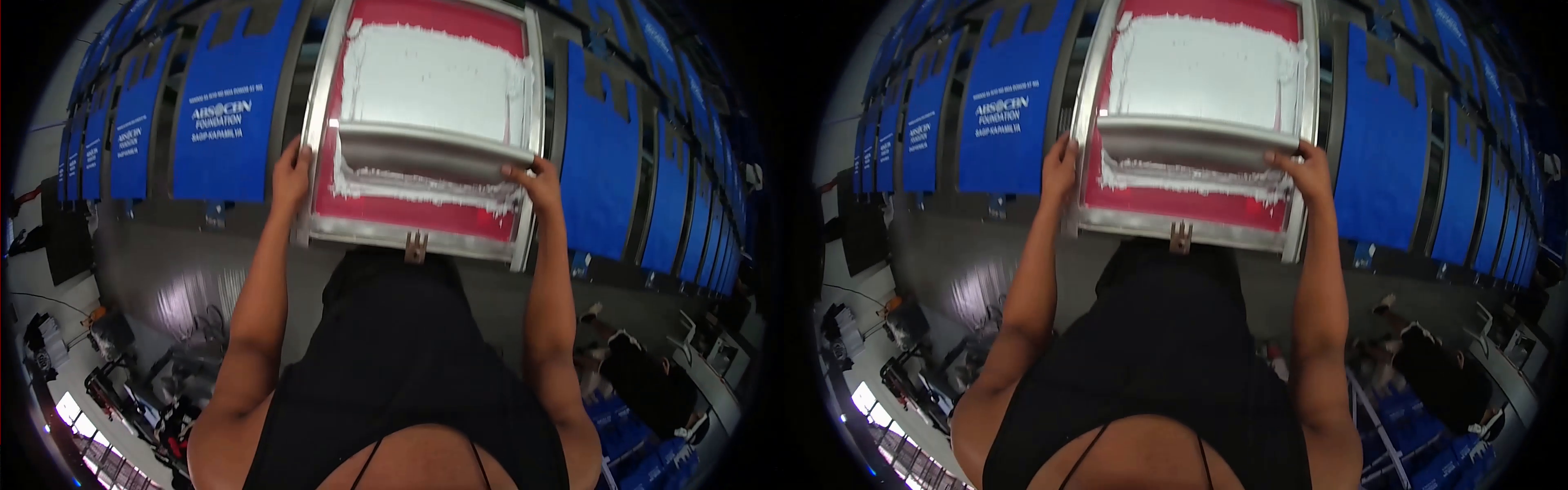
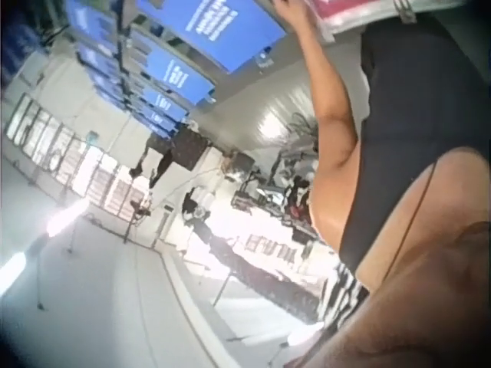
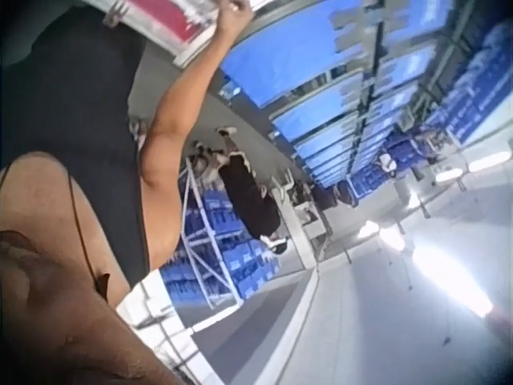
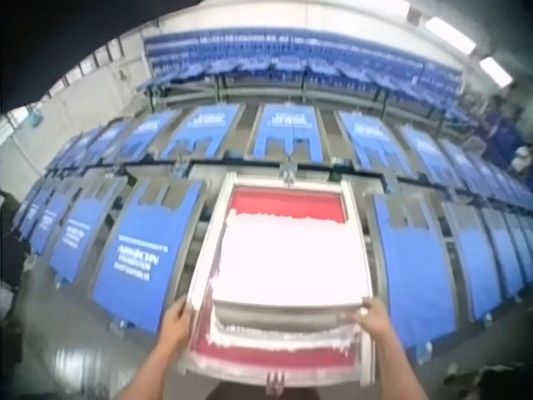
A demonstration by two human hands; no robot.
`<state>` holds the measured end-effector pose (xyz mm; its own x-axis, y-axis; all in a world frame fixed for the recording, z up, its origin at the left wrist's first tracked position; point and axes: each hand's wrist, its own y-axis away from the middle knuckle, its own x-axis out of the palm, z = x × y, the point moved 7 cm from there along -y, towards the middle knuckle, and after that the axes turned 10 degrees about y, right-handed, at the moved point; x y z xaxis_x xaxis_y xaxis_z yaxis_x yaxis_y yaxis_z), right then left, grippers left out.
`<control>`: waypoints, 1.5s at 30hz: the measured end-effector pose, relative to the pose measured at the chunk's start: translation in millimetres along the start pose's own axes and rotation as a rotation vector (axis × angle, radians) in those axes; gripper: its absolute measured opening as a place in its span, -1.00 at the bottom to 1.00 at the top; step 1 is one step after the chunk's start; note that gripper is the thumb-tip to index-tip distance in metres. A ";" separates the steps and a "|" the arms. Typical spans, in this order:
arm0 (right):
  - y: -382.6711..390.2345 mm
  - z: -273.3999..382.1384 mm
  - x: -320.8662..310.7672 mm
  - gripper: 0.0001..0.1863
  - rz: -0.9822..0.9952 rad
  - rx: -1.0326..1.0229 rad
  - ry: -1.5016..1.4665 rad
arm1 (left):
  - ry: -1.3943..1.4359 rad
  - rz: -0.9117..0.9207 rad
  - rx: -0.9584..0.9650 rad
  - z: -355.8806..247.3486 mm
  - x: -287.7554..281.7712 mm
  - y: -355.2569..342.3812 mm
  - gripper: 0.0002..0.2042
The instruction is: Manually applying white ink to shirts using a screen printing frame and squeegee at multiple print stations.
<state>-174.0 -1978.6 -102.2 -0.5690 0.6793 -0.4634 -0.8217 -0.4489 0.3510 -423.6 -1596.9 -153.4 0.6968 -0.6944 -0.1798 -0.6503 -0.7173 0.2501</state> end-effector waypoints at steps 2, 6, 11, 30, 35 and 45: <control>-1.5 -6.0 7.3 -0.62 -0.008 0.009 -0.078 | -0.046 -0.016 -0.030 6.6 2.9 -4.0 -0.57; -1.0 -13.6 17.5 -0.64 0.007 0.002 -0.112 | 0.002 -0.024 -0.013 22.9 -0.2 -8.4 -0.52; 6.7 -18.3 23.6 -0.61 -0.001 -0.001 -0.120 | 0.010 -0.025 -0.039 39.8 -5.8 -2.9 -0.52; 82.2 31.7 46.4 -0.68 0.082 -0.286 1.021 | -0.471 0.508 0.589 -109.7 45.8 72.7 -0.47; 78.7 40.9 61.4 -0.65 0.021 -0.390 0.970 | -0.957 0.791 0.555 -95.3 89.0 65.1 -0.81; -99.8 83.1 48.4 -0.79 -0.314 -0.654 1.164 | -0.802 0.302 0.963 -108.8 140.2 -88.3 -0.68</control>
<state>-117.0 -1852.7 -92.1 0.2123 0.0731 -0.9745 -0.5991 -0.7781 -0.1889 -235.6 -1624.7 -97.1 0.3273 -0.4352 -0.8388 -0.9385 -0.0462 -0.3423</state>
